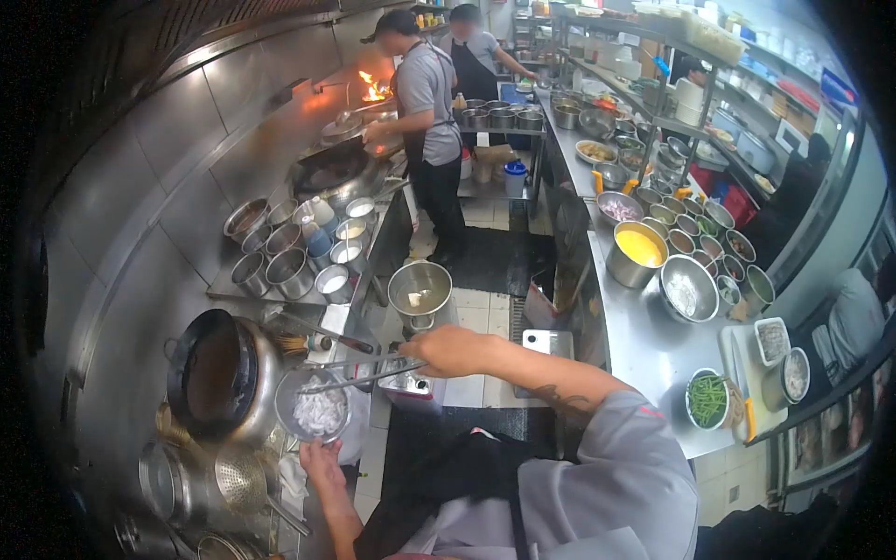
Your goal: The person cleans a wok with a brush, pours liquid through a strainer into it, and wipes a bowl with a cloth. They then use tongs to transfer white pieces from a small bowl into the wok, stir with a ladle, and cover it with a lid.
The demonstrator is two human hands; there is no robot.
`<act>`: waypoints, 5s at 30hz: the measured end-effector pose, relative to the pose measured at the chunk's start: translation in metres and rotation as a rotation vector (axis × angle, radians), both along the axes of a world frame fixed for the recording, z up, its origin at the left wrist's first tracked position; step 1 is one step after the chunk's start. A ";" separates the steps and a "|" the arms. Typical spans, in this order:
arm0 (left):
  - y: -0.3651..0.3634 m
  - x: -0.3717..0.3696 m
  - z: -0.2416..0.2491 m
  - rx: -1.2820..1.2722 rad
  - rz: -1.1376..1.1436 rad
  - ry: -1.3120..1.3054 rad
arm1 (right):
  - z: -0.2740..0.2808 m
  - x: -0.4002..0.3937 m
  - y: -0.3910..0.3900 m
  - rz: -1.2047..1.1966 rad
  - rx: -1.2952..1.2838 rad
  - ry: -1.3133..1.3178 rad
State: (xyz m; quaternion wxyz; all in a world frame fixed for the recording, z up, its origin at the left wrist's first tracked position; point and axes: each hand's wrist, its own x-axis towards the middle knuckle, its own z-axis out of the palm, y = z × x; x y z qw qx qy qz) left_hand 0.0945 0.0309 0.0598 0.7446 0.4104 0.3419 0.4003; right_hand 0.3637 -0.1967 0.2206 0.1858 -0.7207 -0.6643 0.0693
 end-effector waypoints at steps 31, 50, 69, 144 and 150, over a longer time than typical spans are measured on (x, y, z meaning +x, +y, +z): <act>0.034 0.015 0.023 0.223 0.709 -0.051 | 0.113 0.060 0.200 0.651 0.135 -0.334; 0.114 -0.103 0.019 0.161 0.735 -0.175 | 0.141 -0.100 0.301 0.704 0.155 -0.467; 0.130 -0.071 0.008 0.216 0.866 -0.079 | 0.157 -0.069 0.346 0.809 0.082 -0.417; 0.191 -0.085 0.029 -0.013 0.760 -0.247 | 0.213 -0.048 0.365 0.662 0.304 -0.233; 0.187 -0.087 0.011 -0.037 0.822 -0.266 | 0.224 -0.036 0.377 0.605 0.324 -0.274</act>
